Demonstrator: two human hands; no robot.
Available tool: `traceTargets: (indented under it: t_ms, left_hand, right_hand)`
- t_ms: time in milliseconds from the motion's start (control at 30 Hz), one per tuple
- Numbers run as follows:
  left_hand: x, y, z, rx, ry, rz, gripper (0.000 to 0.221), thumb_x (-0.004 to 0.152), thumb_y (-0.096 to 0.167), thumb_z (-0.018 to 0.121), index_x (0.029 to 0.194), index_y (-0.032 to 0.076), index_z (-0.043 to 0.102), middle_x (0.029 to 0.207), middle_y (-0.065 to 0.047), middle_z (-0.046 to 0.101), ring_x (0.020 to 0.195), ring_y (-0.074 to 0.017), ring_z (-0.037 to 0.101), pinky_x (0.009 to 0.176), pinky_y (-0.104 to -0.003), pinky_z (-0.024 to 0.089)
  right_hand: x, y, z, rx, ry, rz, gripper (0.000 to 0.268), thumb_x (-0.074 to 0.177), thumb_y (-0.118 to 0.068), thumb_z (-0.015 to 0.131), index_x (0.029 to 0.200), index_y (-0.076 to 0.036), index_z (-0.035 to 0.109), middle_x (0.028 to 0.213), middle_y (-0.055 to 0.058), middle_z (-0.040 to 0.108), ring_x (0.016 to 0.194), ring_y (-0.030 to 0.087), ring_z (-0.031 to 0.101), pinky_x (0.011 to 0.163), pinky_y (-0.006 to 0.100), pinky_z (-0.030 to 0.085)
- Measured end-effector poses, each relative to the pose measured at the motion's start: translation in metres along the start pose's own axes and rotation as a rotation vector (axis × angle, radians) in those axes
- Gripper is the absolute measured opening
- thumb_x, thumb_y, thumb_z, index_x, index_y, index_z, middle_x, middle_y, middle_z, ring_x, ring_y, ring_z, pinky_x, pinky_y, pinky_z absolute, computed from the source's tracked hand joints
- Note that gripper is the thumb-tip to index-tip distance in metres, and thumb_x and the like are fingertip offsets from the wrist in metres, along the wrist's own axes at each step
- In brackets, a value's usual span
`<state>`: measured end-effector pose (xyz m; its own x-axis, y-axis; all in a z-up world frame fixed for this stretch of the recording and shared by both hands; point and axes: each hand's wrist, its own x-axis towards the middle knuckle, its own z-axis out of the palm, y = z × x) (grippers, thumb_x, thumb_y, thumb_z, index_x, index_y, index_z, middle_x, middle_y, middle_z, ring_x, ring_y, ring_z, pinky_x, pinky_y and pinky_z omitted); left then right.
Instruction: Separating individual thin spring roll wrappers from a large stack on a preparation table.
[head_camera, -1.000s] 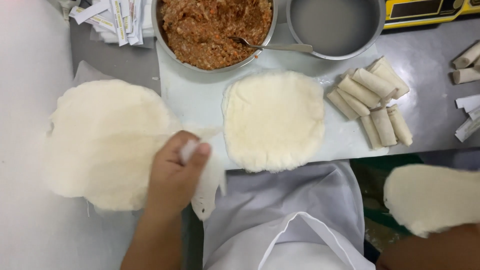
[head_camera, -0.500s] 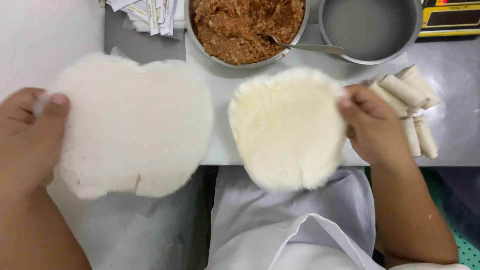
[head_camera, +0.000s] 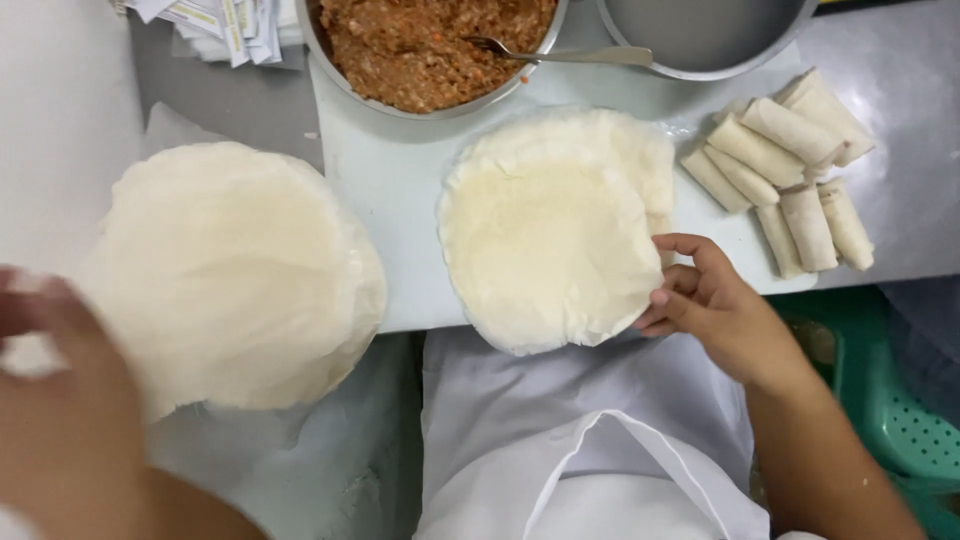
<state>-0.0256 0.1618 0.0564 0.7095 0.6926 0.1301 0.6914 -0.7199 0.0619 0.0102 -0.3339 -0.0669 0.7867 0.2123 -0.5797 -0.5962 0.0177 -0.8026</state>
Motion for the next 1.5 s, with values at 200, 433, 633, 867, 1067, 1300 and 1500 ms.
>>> traceTargets:
  t_ms: [200,433,633,867,1067,1300,1500]
  left_hand:
    - [-0.126,0.134,0.098,-0.592,0.055,1.237,0.007,0.084,0.021,0.072,0.091,0.02,0.071,0.085,-0.003,0.066,0.087,-0.0291,0.066,0.079,-0.045,0.05]
    - [-0.171,0.185,0.108,-0.728,-0.388,1.271,0.033,0.096,0.026,0.067,0.127,0.017,0.063,0.123,-0.008,0.059,0.122,-0.0322,0.058,0.1,-0.052,0.045]
    - [-0.174,0.196,0.109,-0.89,-0.148,1.281,0.029,0.095,0.025,0.071,0.12,0.012,0.065,0.108,-0.009,0.062,0.102,-0.0284,0.068,0.087,-0.042,0.056]
    - [-0.193,0.21,0.13,-0.976,0.073,1.139,0.019,0.092,0.023,0.069,0.104,0.008,0.07,0.091,-0.007,0.064,0.086,-0.0234,0.071,0.075,-0.036,0.062]
    - [-0.185,0.215,0.114,-0.894,0.033,1.126,0.029,0.083,0.013,0.075,0.108,0.003,0.063,0.085,-0.011,0.061,0.078,-0.0256,0.069,0.068,-0.036,0.06]
    - [-0.185,0.213,0.115,-0.843,-0.081,1.14,0.019,0.084,0.004,0.073,0.102,0.002,0.067,0.073,-0.006,0.061,0.07,-0.0223,0.069,0.064,-0.032,0.059]
    - [-0.178,0.215,0.112,-0.918,-0.225,0.931,0.013,0.096,0.014,0.068,0.105,0.006,0.071,0.075,-0.006,0.065,0.07,-0.0212,0.069,0.065,-0.031,0.058]
  right_hand:
    - [-0.013,-0.003,0.034,-0.126,0.091,0.054,0.048,0.092,0.002,0.062,0.139,0.001,0.049,0.091,0.028,0.072,0.078,0.038,0.078,0.075,0.05,0.067]
    - [-0.017,-0.016,0.044,-0.171,0.096,-0.052,0.042,0.09,0.003,0.064,0.131,-0.001,0.058,0.098,0.023,0.073,0.09,0.027,0.07,0.085,0.044,0.063]
    - [-0.014,-0.007,0.037,-0.089,0.036,-0.211,0.041,0.091,0.003,0.061,0.131,-0.003,0.058,0.099,0.02,0.071,0.095,0.027,0.068,0.088,0.045,0.058]
    - [-0.001,0.016,0.05,0.001,-0.05,-0.386,0.066,0.086,-0.007,0.075,0.143,-0.005,0.042,0.1,0.011,0.057,0.097,0.02,0.062,0.084,0.038,0.058]
    - [-0.003,-0.005,0.054,-0.132,-0.017,-0.375,0.04,0.101,-0.005,0.049,0.14,-0.001,0.05,0.101,0.018,0.064,0.101,0.026,0.064,0.087,0.045,0.057]
    - [0.002,0.006,0.051,-0.08,-0.017,-0.34,0.048,0.092,-0.016,0.068,0.135,-0.003,0.05,0.095,0.015,0.06,0.089,0.024,0.064,0.078,0.043,0.058]
    - [0.007,0.004,0.05,-0.112,0.087,-0.371,0.028,0.1,-0.008,0.059,0.127,-0.002,0.053,0.091,0.011,0.059,0.087,0.022,0.062,0.077,0.039,0.055]
